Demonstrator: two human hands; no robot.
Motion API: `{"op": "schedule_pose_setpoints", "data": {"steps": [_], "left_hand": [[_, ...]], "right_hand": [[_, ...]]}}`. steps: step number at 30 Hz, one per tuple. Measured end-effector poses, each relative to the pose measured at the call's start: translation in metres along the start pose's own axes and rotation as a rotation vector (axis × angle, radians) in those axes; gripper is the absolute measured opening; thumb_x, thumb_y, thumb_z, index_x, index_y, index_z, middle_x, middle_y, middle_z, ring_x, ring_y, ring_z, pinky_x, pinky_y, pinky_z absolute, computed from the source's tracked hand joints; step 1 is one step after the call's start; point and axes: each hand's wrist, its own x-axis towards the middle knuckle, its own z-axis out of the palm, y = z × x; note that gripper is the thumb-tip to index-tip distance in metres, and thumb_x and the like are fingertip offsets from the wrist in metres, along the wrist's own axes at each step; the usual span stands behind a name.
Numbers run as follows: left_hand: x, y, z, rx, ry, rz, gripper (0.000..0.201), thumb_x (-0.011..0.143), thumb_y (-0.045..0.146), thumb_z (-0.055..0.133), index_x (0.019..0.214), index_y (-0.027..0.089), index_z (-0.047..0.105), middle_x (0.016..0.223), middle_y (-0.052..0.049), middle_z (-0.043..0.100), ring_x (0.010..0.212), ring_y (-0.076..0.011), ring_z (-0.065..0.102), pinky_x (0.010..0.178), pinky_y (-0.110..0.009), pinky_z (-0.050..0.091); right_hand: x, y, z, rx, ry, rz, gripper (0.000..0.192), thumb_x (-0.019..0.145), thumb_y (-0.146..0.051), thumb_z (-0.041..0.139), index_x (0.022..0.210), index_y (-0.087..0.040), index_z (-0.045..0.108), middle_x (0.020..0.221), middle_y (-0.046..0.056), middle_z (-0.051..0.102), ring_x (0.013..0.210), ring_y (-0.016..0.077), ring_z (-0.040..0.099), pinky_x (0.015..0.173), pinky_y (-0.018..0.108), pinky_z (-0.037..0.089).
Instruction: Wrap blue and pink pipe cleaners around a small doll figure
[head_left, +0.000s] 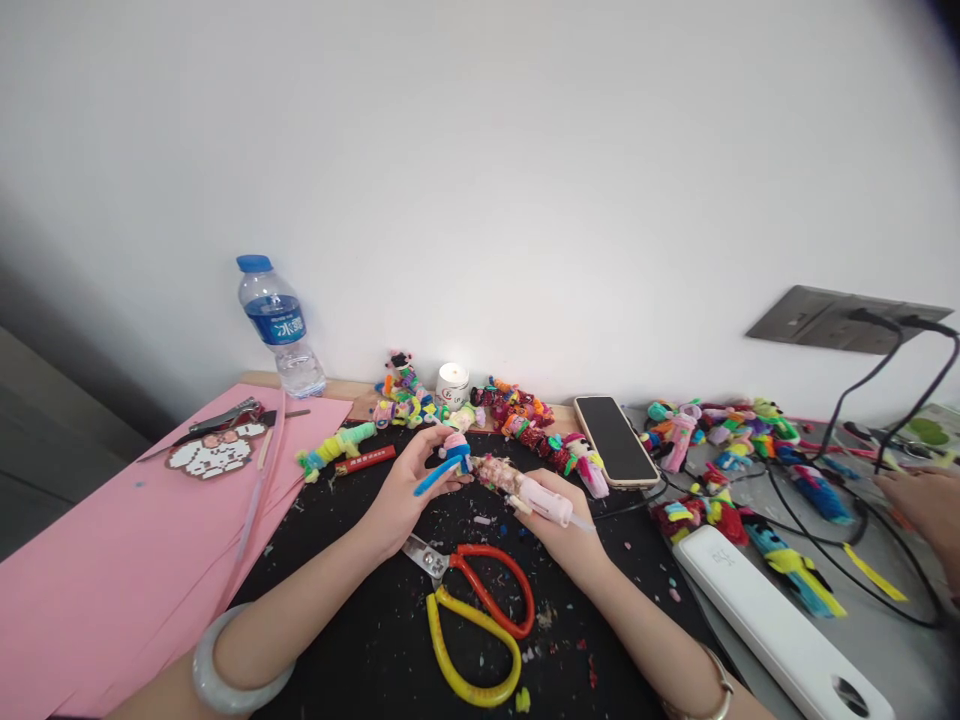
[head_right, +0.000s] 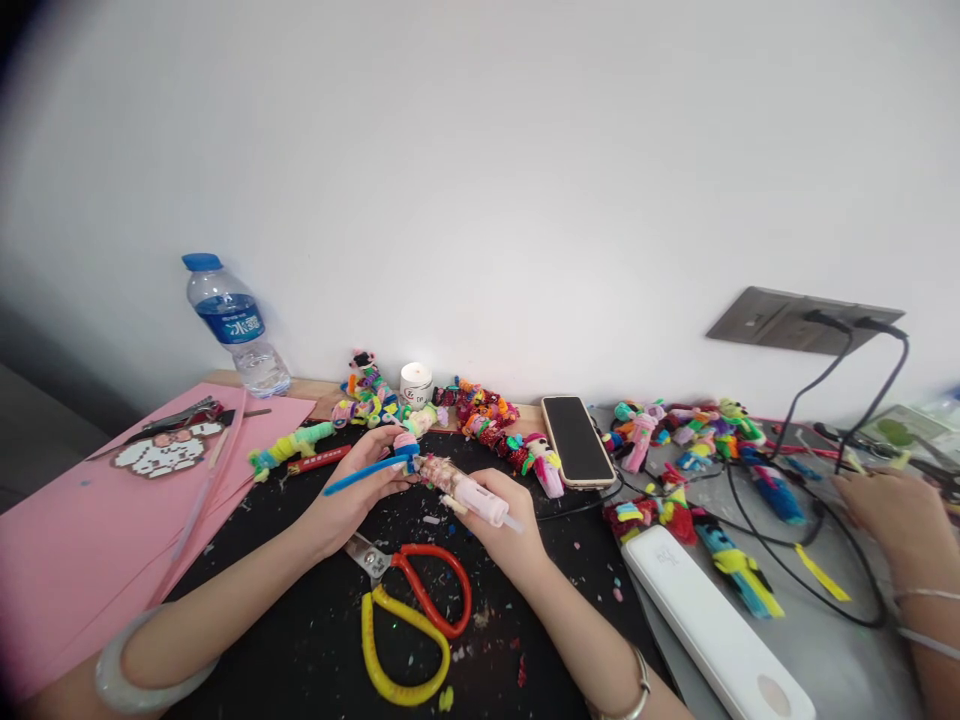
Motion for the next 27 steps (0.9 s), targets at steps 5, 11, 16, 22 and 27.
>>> {"op": "schedule_pose_setpoints", "data": {"steps": [5,11,16,22,27], "left_hand": [[-0.0006,-0.0045,0.0011,0.042,-0.028,0.005,0.035,0.077,0.028,0.063,0.109,0.026,0.049,0.122,-0.003,0.048,0.094,-0.0168,0.060,0.075,-0.026,0.051],[-0.0016,-0.0045,0.0016,-0.005,-0.016,-0.008,0.037,0.075,0.026,0.066,0.108,0.025,0.049,0.121,-0.003,0.048,0.091,-0.0165,0.062,0.076,-0.027,0.051],[-0.0016,-0.0039,0.0016,-0.038,-0.005,-0.019,0.038,0.074,0.027,0.066,0.109,0.024,0.050,0.121,-0.004,0.049,0.085,-0.0157,0.064,0.076,-0.029,0.051],[-0.0017,-0.0039,0.0022,-0.033,-0.015,-0.020,0.039,0.072,0.026,0.068,0.107,0.024,0.050,0.122,-0.004,0.048,0.089,-0.0165,0.063,0.076,-0.028,0.051],[-0.0017,-0.0032,0.0019,-0.049,-0.005,-0.016,0.038,0.072,0.026,0.069,0.106,0.024,0.052,0.121,-0.004,0.049,0.091,-0.0176,0.062,0.077,-0.029,0.052]], "right_hand": [[-0.0005,0.0011,0.0013,0.009,0.017,-0.011,0.005,0.070,-0.020,0.062,0.073,-0.016,0.060,0.064,0.000,0.058,0.056,0.0116,0.050,0.052,0.022,0.040],[0.0009,-0.0004,0.0022,0.041,0.034,0.012,0.012,0.069,-0.020,0.061,0.062,-0.017,0.052,0.057,-0.003,0.050,0.050,0.0096,0.043,0.048,0.021,0.034],[0.0015,-0.0008,0.0025,0.052,0.035,0.024,0.016,0.069,-0.020,0.061,0.060,-0.018,0.048,0.056,-0.003,0.047,0.050,0.0094,0.040,0.047,0.021,0.032],[0.0013,-0.0004,0.0021,0.060,0.044,0.033,0.019,0.066,-0.019,0.060,0.057,-0.019,0.043,0.054,-0.004,0.043,0.049,0.0093,0.038,0.047,0.021,0.031],[0.0014,-0.0006,0.0025,0.056,0.057,0.025,0.021,0.066,-0.019,0.060,0.056,-0.019,0.042,0.053,-0.004,0.043,0.048,0.0094,0.039,0.046,0.021,0.032]]}}
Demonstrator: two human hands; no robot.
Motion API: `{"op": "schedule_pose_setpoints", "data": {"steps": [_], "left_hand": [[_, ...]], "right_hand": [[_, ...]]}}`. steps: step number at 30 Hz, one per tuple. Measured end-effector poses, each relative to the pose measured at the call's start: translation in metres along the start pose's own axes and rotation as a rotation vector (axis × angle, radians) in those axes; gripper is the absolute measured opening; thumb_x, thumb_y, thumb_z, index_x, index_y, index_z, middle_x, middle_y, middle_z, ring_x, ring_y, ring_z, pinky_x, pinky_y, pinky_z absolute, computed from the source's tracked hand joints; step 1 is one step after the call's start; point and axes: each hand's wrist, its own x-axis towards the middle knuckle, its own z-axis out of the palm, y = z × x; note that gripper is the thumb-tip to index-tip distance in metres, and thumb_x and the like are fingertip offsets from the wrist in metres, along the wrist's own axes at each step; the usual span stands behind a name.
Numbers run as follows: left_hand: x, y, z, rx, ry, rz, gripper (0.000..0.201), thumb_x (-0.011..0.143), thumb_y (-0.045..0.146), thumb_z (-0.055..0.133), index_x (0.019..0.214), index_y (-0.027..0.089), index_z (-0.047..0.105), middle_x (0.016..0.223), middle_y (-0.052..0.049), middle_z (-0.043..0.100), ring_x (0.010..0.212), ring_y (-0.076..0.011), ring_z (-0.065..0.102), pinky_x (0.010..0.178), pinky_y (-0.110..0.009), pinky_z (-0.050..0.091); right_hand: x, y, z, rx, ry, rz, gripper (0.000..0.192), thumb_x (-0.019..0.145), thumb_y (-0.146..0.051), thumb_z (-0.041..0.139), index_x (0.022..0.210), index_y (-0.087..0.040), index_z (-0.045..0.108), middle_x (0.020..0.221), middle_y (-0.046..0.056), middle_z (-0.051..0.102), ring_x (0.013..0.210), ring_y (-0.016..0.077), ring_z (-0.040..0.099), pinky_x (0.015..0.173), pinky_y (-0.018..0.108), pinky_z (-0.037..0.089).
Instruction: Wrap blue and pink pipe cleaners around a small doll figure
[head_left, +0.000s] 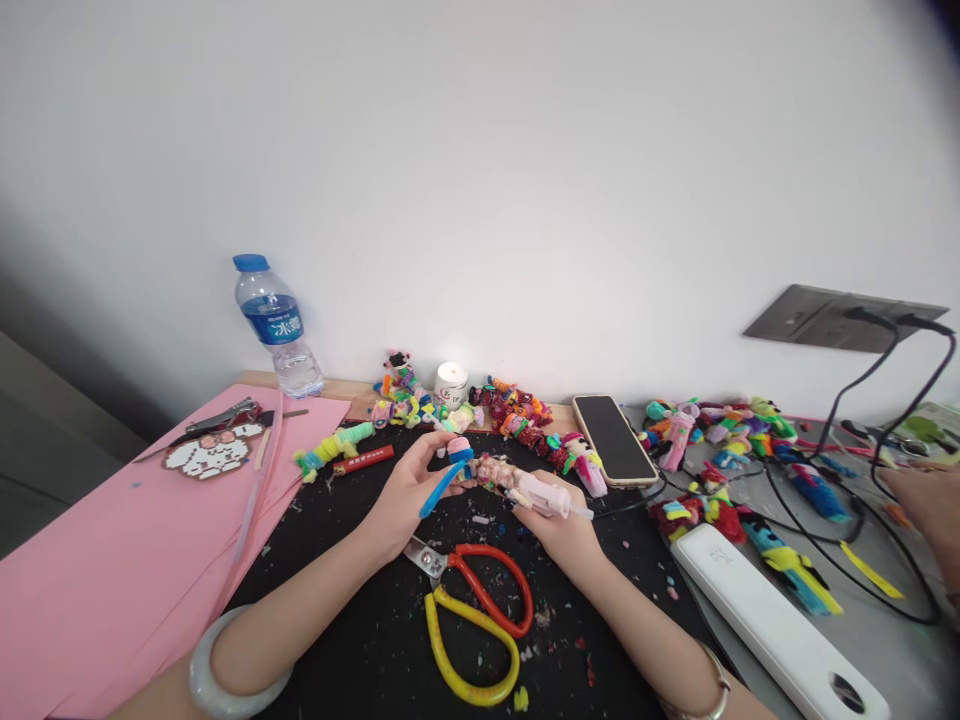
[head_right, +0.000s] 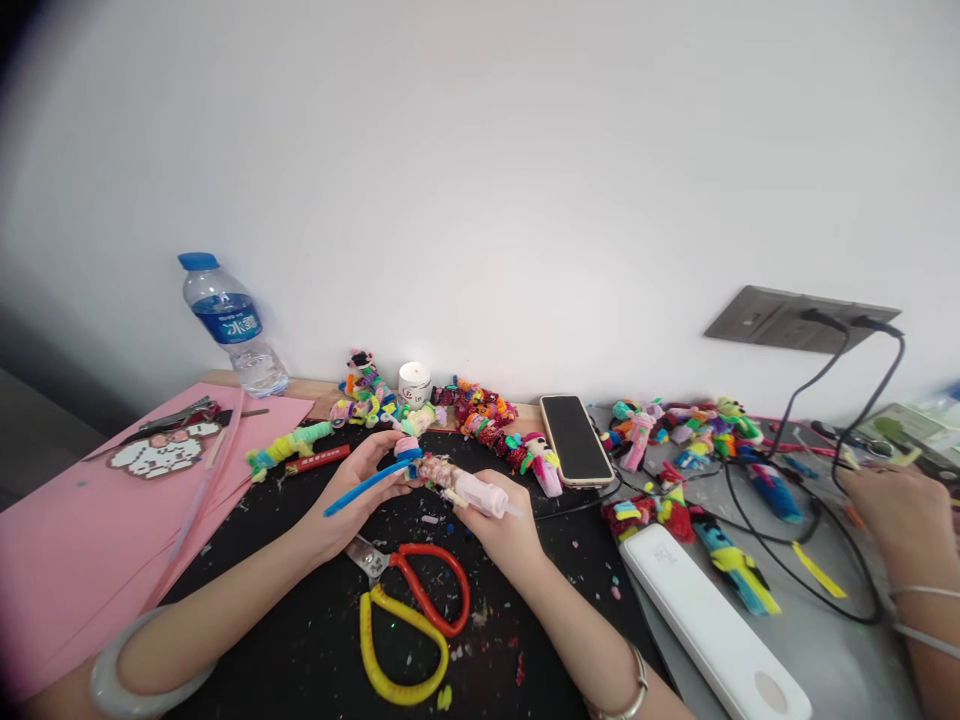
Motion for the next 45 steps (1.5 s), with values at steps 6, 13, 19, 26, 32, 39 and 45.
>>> {"op": "schedule_pose_setpoints", "data": {"steps": [6,13,19,26,32,39,45], "left_hand": [[0.001,0.001,-0.001,-0.009,-0.011,0.023,0.036,0.073,0.026,0.067,0.106,0.024,0.052,0.108,-0.002,0.054,0.086,-0.0158,0.062,0.076,-0.029,0.051],[0.000,0.001,0.000,-0.013,-0.006,0.037,0.036,0.072,0.027,0.068,0.105,0.024,0.053,0.107,-0.002,0.055,0.081,-0.0152,0.062,0.074,-0.029,0.051],[-0.001,-0.001,-0.001,-0.014,-0.029,0.041,0.034,0.076,0.028,0.064,0.107,0.025,0.051,0.108,-0.002,0.054,0.081,-0.0144,0.062,0.075,-0.029,0.050],[-0.002,0.002,-0.001,-0.038,-0.028,0.008,0.032,0.078,0.027,0.062,0.108,0.026,0.050,0.106,-0.001,0.055,0.081,-0.0123,0.062,0.077,-0.027,0.048],[-0.001,0.002,-0.002,0.002,-0.002,0.015,0.035,0.077,0.029,0.064,0.109,0.025,0.049,0.107,-0.002,0.056,0.080,-0.0137,0.063,0.075,-0.027,0.049],[0.000,0.000,0.000,0.030,0.008,0.034,0.036,0.073,0.030,0.067,0.106,0.025,0.052,0.110,-0.003,0.055,0.081,-0.0150,0.062,0.072,-0.026,0.050],[-0.001,0.000,0.000,0.032,-0.006,0.014,0.035,0.075,0.029,0.065,0.107,0.024,0.051,0.112,-0.003,0.055,0.091,-0.0178,0.061,0.073,-0.026,0.050]], "right_hand": [[0.001,-0.001,-0.001,-0.029,0.010,-0.025,0.013,0.068,-0.019,0.060,0.061,-0.018,0.050,0.056,-0.003,0.050,0.050,0.0107,0.044,0.048,0.022,0.036],[-0.001,0.005,-0.001,-0.063,0.033,-0.019,0.012,0.069,-0.024,0.061,0.062,-0.019,0.052,0.057,-0.001,0.055,0.050,0.0125,0.048,0.049,0.023,0.040],[-0.001,0.008,0.000,-0.057,0.043,-0.011,0.011,0.068,-0.024,0.061,0.063,-0.019,0.053,0.060,0.000,0.060,0.052,0.0137,0.052,0.050,0.024,0.043],[-0.001,0.010,0.001,-0.101,0.089,-0.016,0.012,0.068,-0.023,0.061,0.060,-0.019,0.053,0.059,0.000,0.060,0.052,0.0144,0.053,0.051,0.024,0.044],[-0.001,0.005,-0.002,-0.058,0.055,-0.023,0.011,0.067,-0.021,0.060,0.061,-0.019,0.051,0.057,-0.001,0.055,0.052,0.0131,0.049,0.050,0.024,0.041],[-0.001,-0.004,-0.003,-0.033,0.024,-0.043,0.021,0.066,-0.020,0.061,0.055,-0.020,0.043,0.053,-0.004,0.046,0.048,0.0102,0.040,0.046,0.022,0.034],[-0.001,-0.006,-0.002,-0.043,0.024,-0.049,0.022,0.067,-0.021,0.061,0.055,-0.020,0.043,0.052,-0.004,0.045,0.047,0.0101,0.041,0.046,0.022,0.034]]}}
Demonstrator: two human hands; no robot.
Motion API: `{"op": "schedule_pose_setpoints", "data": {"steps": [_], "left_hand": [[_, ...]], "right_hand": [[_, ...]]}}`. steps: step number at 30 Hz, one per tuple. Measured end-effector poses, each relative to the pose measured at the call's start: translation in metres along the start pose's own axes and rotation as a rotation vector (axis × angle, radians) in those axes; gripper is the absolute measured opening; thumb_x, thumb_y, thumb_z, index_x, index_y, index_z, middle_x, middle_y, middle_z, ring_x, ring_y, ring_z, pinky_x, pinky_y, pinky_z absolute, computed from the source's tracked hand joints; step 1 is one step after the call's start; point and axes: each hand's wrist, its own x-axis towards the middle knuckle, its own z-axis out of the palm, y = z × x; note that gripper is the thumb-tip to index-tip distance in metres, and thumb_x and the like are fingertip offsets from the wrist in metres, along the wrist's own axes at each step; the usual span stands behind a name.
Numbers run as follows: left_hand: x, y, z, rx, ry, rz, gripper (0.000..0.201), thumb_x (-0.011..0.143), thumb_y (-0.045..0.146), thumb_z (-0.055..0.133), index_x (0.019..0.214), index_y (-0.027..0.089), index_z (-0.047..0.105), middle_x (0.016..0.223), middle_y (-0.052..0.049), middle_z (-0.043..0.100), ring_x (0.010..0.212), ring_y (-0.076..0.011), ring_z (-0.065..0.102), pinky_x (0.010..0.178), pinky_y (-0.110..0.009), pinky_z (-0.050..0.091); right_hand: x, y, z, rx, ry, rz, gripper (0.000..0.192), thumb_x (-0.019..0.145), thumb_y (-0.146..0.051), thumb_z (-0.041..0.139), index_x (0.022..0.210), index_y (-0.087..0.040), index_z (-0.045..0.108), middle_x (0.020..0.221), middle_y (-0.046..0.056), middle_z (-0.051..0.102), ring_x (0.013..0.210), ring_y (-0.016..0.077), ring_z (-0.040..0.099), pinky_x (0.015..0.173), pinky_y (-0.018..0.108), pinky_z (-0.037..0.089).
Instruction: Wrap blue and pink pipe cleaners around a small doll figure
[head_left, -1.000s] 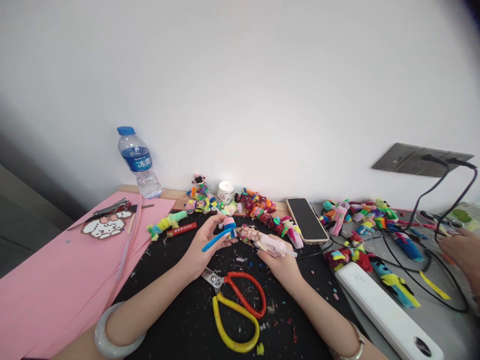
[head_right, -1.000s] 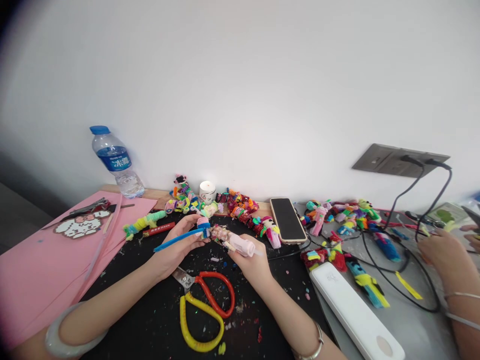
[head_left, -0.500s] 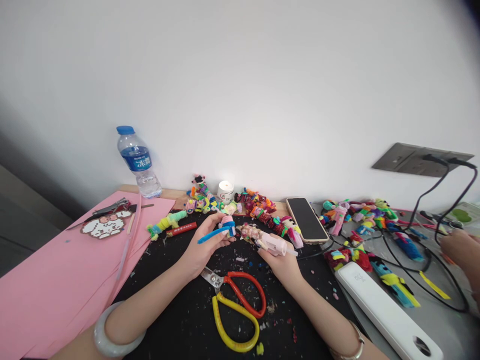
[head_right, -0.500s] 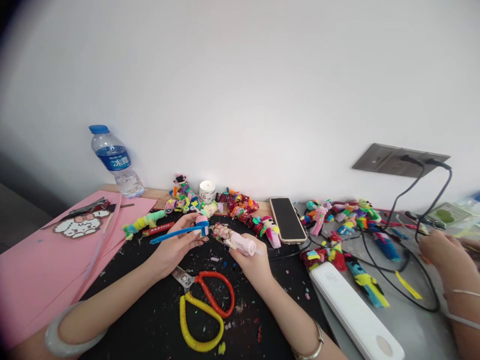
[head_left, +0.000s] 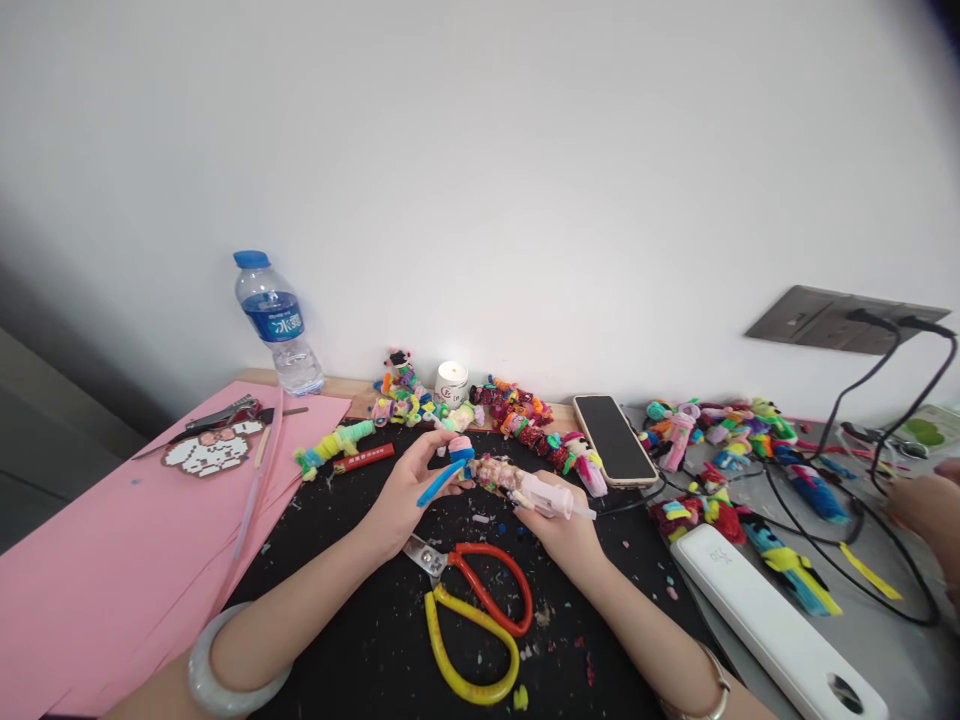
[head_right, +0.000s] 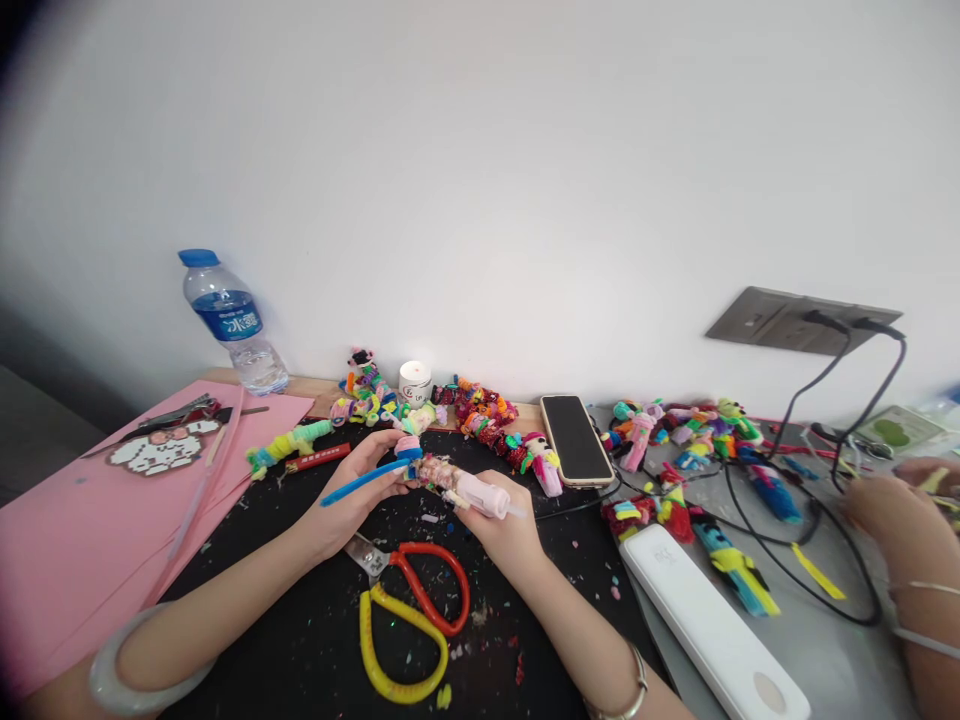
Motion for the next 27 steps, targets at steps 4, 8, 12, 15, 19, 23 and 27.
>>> {"op": "schedule_pose_setpoints", "data": {"steps": [4,8,12,15,19,23,27], "left_hand": [[0.000,0.000,0.000,0.006,-0.008,0.005,0.034,0.076,0.028,0.064,0.107,0.024,0.050,0.112,-0.003,0.054,0.088,-0.0166,0.061,0.073,-0.026,0.050],[0.001,0.000,0.000,-0.001,-0.001,0.013,0.036,0.074,0.029,0.066,0.106,0.024,0.052,0.112,-0.003,0.054,0.080,-0.0150,0.062,0.072,-0.028,0.050],[0.001,0.000,0.000,-0.004,0.003,0.023,0.037,0.073,0.030,0.067,0.106,0.025,0.052,0.105,-0.002,0.057,0.077,-0.0145,0.063,0.071,-0.028,0.050],[0.000,0.000,-0.001,-0.009,0.002,0.022,0.036,0.075,0.031,0.065,0.107,0.025,0.050,0.108,-0.003,0.056,0.077,-0.0142,0.063,0.071,-0.028,0.050],[-0.001,0.001,0.000,-0.021,-0.004,0.008,0.036,0.077,0.030,0.063,0.109,0.025,0.049,0.110,-0.003,0.055,0.077,-0.0131,0.063,0.072,-0.026,0.049],[-0.001,0.004,0.001,-0.051,-0.016,-0.009,0.032,0.078,0.028,0.063,0.106,0.024,0.050,0.107,-0.002,0.055,0.077,-0.0119,0.062,0.072,-0.025,0.049],[-0.001,0.005,0.001,-0.075,-0.028,-0.012,0.031,0.079,0.026,0.062,0.107,0.023,0.048,0.101,-0.001,0.058,0.075,-0.0112,0.062,0.073,-0.025,0.049]], "right_hand": [[0.000,0.000,0.000,-0.009,-0.001,0.004,0.020,0.066,-0.021,0.061,0.056,-0.020,0.044,0.052,-0.004,0.046,0.047,0.0102,0.041,0.045,0.021,0.035],[0.000,0.002,0.000,-0.022,0.017,0.007,0.019,0.065,-0.020,0.060,0.055,-0.020,0.044,0.052,-0.004,0.045,0.047,0.0102,0.041,0.044,0.022,0.034],[0.000,0.006,0.000,-0.043,0.038,0.005,0.017,0.066,-0.022,0.060,0.057,-0.020,0.046,0.052,-0.003,0.047,0.047,0.0110,0.042,0.045,0.022,0.036],[-0.001,0.009,0.001,-0.056,0.047,0.009,0.017,0.067,-0.025,0.060,0.057,-0.020,0.047,0.053,-0.003,0.049,0.048,0.0118,0.044,0.046,0.023,0.037],[-0.002,0.013,0.002,-0.063,0.054,0.015,0.017,0.067,-0.026,0.061,0.058,-0.020,0.048,0.054,-0.001,0.053,0.049,0.0126,0.047,0.047,0.023,0.039],[-0.002,0.013,0.002,-0.062,0.033,0.027,0.014,0.067,-0.024,0.061,0.059,-0.019,0.051,0.057,-0.001,0.056,0.051,0.0130,0.049,0.049,0.023,0.041],[0.000,0.013,0.002,-0.047,-0.008,0.035,0.011,0.069,-0.023,0.060,0.063,-0.018,0.052,0.058,-0.001,0.055,0.050,0.0124,0.047,0.048,0.023,0.039]]}}
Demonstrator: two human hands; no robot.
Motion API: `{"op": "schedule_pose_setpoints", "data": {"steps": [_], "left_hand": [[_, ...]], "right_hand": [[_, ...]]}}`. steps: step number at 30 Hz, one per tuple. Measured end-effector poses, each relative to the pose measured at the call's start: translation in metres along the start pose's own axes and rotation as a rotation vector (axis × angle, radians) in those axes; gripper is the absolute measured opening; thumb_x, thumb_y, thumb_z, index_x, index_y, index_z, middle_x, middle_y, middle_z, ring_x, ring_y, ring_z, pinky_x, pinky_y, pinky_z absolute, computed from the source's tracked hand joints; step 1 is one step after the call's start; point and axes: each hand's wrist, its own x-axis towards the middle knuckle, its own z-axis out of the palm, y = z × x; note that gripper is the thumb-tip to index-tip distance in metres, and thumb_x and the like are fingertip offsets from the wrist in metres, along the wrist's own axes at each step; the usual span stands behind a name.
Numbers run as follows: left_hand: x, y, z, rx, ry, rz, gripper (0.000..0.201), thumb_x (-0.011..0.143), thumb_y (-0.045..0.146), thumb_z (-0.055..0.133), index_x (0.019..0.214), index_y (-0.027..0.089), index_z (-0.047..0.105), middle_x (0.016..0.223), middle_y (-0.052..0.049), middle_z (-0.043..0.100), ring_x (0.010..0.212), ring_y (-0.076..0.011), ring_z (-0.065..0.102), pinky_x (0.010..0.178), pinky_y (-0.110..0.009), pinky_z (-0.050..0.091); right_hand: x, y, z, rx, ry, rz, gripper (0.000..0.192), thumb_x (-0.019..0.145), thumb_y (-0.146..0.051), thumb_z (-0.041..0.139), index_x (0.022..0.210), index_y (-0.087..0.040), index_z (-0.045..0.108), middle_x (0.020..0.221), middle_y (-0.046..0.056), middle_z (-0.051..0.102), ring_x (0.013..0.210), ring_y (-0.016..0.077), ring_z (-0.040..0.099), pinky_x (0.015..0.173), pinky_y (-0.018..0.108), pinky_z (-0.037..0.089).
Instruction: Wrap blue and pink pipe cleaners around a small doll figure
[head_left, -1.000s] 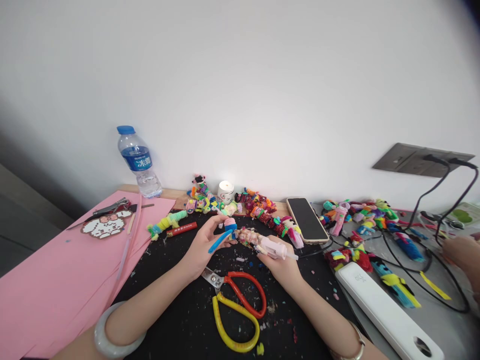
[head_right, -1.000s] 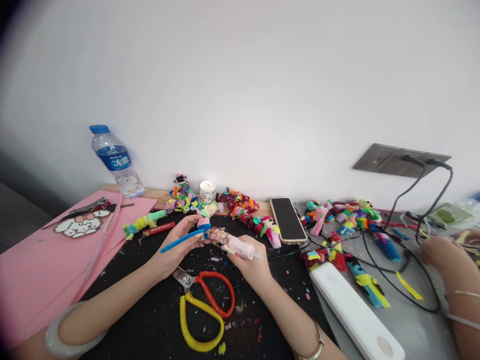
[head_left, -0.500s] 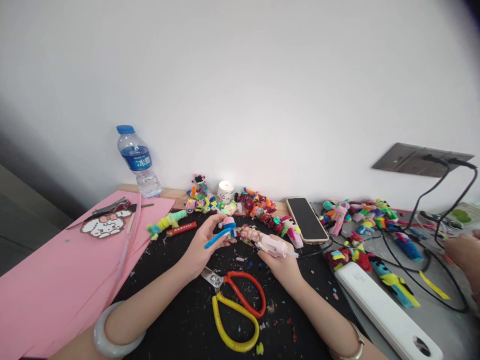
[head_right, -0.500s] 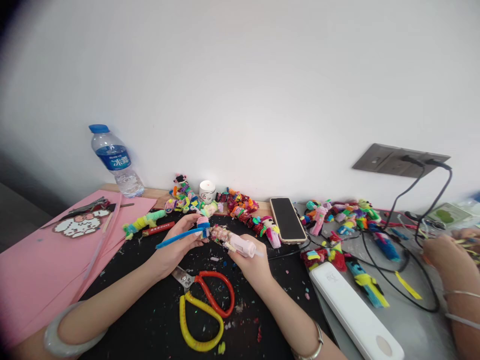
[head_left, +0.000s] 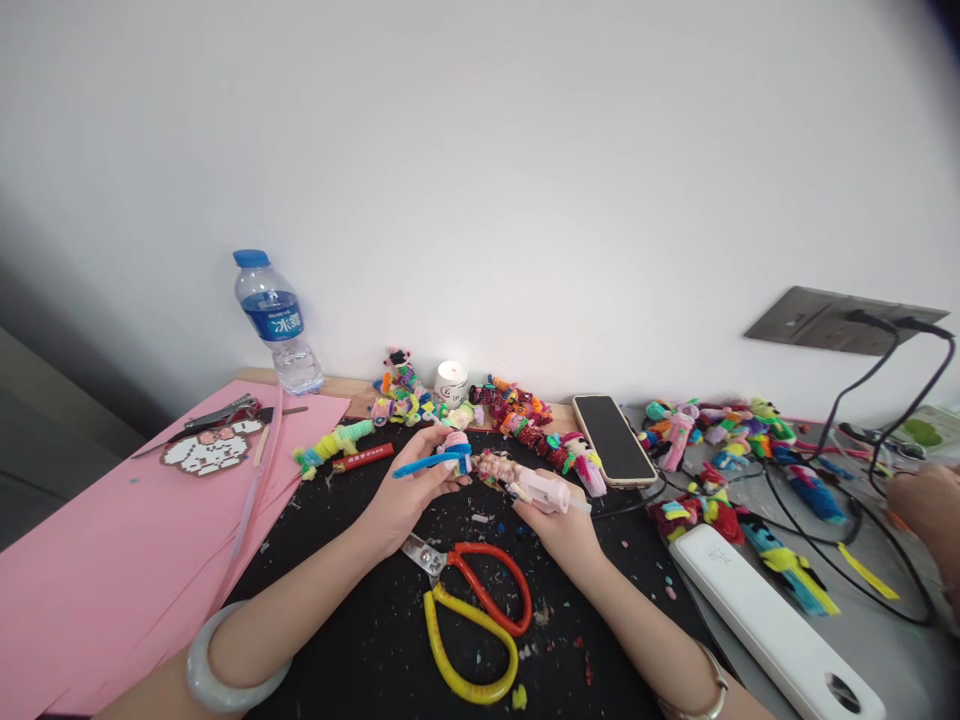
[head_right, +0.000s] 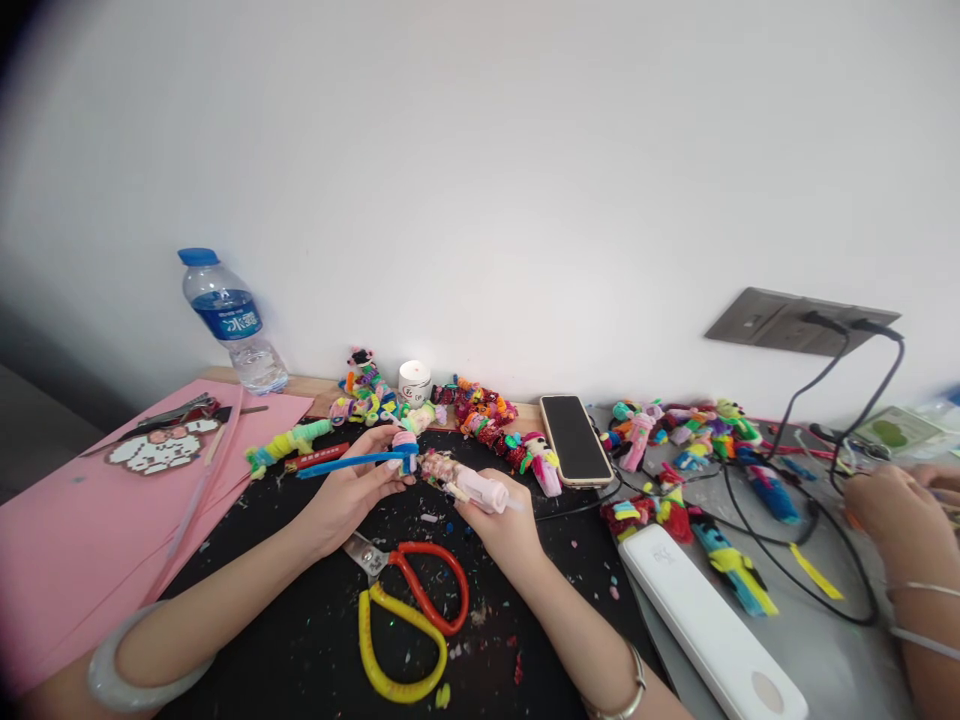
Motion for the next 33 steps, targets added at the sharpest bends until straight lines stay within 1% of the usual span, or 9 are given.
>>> {"op": "schedule_pose_setpoints", "data": {"steps": [5,9,14,17,20,23,26,29,33], "left_hand": [[0.001,-0.001,-0.001,-0.010,0.018,0.015,0.033,0.078,0.026,0.063,0.107,0.024,0.048,0.099,-0.001,0.059,0.075,-0.0116,0.062,0.074,-0.027,0.049],[0.003,-0.001,-0.002,0.016,0.068,0.021,0.035,0.077,0.026,0.063,0.109,0.024,0.048,0.103,-0.001,0.057,0.077,-0.0117,0.062,0.075,-0.027,0.049],[0.004,-0.002,-0.003,0.129,0.099,0.062,0.037,0.077,0.029,0.063,0.110,0.023,0.048,0.104,-0.002,0.055,0.078,-0.0135,0.062,0.075,-0.029,0.050],[0.004,-0.004,-0.004,0.184,0.087,0.092,0.037,0.077,0.028,0.062,0.112,0.022,0.048,0.108,-0.004,0.054,0.080,-0.0148,0.062,0.075,-0.030,0.050],[0.004,-0.006,-0.005,0.222,0.063,0.106,0.038,0.078,0.026,0.061,0.113,0.021,0.048,0.111,-0.005,0.054,0.079,-0.0149,0.063,0.073,-0.028,0.050],[0.004,-0.009,-0.005,0.252,0.030,0.114,0.036,0.079,0.026,0.059,0.113,0.020,0.049,0.115,-0.006,0.054,0.080,-0.0145,0.062,0.074,-0.028,0.050],[0.003,-0.009,-0.005,0.313,-0.001,0.132,0.033,0.081,0.025,0.057,0.112,0.020,0.049,0.117,-0.007,0.053,0.080,-0.0136,0.061,0.078,-0.029,0.049],[0.002,-0.009,-0.003,0.372,-0.040,0.194,0.028,0.082,0.021,0.055,0.109,0.020,0.051,0.119,-0.008,0.050,0.089,-0.0152,0.059,0.081,-0.029,0.049],[-0.001,-0.009,-0.001,0.455,-0.134,0.305,0.024,0.081,0.015,0.053,0.105,0.020,0.055,0.116,-0.008,0.048,0.102,-0.0189,0.054,0.085,-0.030,0.049]], "right_hand": [[0.000,0.002,0.001,-0.048,-0.001,-0.009,0.015,0.073,-0.025,0.059,0.062,-0.018,0.050,0.057,-0.001,0.051,0.052,0.0124,0.047,0.050,0.023,0.037],[-0.002,-0.001,-0.002,-0.177,0.001,0.020,0.009,0.077,-0.025,0.055,0.081,-0.018,0.057,0.074,0.002,0.061,0.067,0.0156,0.055,0.061,0.025,0.041],[-0.002,-0.007,-0.005,-0.435,-0.038,-0.075,0.031,0.072,-0.020,0.053,0.103,-0.017,0.052,0.096,0.007,0.060,0.086,0.0219,0.055,0.071,0.030,0.038],[-0.002,-0.009,-0.003,-0.602,-0.056,-0.128,0.040,0.071,-0.017,0.049,0.111,-0.015,0.049,0.099,0.009,0.057,0.092,0.0256,0.052,0.074,0.034,0.034],[-0.004,-0.010,-0.001,-0.685,-0.083,-0.131,0.046,0.070,-0.011,0.045,0.115,-0.015,0.048,0.100,0.009,0.056,0.091,0.0253,0.051,0.075,0.037,0.031],[-0.005,-0.012,-0.001,-0.672,-0.109,-0.114,0.048,0.068,-0.009,0.044,0.116,-0.017,0.048,0.102,0.009,0.055,0.093,0.0254,0.050,0.077,0.038,0.030],[-0.006,-0.016,-0.004,-0.583,-0.096,-0.148,0.053,0.065,-0.009,0.047,0.117,-0.017,0.046,0.112,0.010,0.052,0.104,0.0275,0.045,0.085,0.042,0.029],[-0.010,-0.024,-0.005,-0.465,-0.086,-0.277,0.054,0.068,-0.014,0.052,0.121,-0.016,0.043,0.119,0.012,0.048,0.111,0.0281,0.041,0.092,0.043,0.028],[-0.017,-0.033,-0.002,-0.351,-0.088,-0.469,0.048,0.074,-0.021,0.058,0.120,-0.018,0.045,0.112,0.011,0.051,0.102,0.0253,0.047,0.084,0.040,0.035]]}}
